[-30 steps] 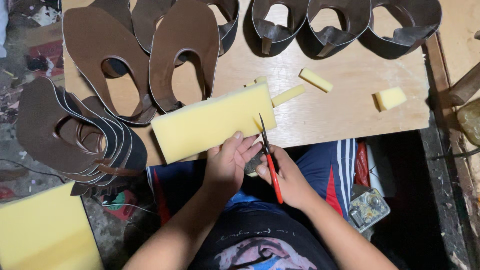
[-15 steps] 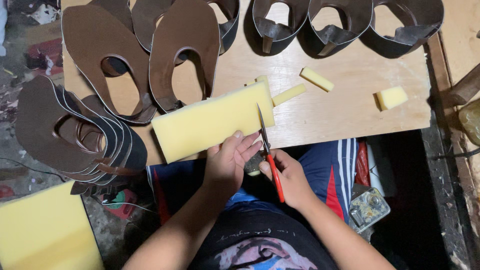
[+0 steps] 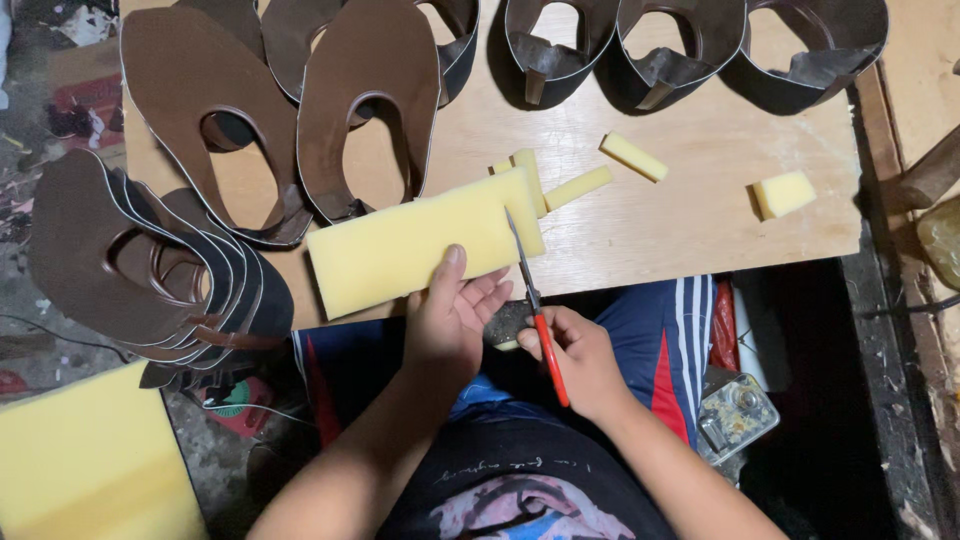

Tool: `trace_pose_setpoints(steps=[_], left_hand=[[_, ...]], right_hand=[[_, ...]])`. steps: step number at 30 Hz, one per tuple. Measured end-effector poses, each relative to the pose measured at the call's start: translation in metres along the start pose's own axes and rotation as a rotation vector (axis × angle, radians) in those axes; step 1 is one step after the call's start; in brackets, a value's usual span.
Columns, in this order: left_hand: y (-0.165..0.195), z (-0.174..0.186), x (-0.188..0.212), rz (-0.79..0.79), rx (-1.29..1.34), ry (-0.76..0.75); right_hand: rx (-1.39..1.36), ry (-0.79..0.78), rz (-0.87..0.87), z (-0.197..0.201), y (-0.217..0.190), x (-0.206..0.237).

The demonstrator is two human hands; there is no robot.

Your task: The person cuts a yellow foam sheet into narrow strips using red-handled scissors, trimming pieces one at a time on a wooden workbench. They then pick up brown sandal sole pieces and press the cut foam strips into the underside of the soles, working on one sole at a time.

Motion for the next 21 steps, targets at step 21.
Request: trace_pose_setpoints(steps=[21], left_hand=[[-0.014,0.011,0.005,-0.013,-0.150,-0.024]], right_hand=[[-0.077,0.002,-0.083,-0.001,0.002,-0.010]])
Point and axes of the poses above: each hand's wrist, its own x-axis away from the middle knuckle, its own z-axis out of the back of the hand, y = z × x, the point moved 2 cm from there along -x, towards the middle knuckle, and after that the axes turned 15 degrees about -z, right-handed, at the moved point
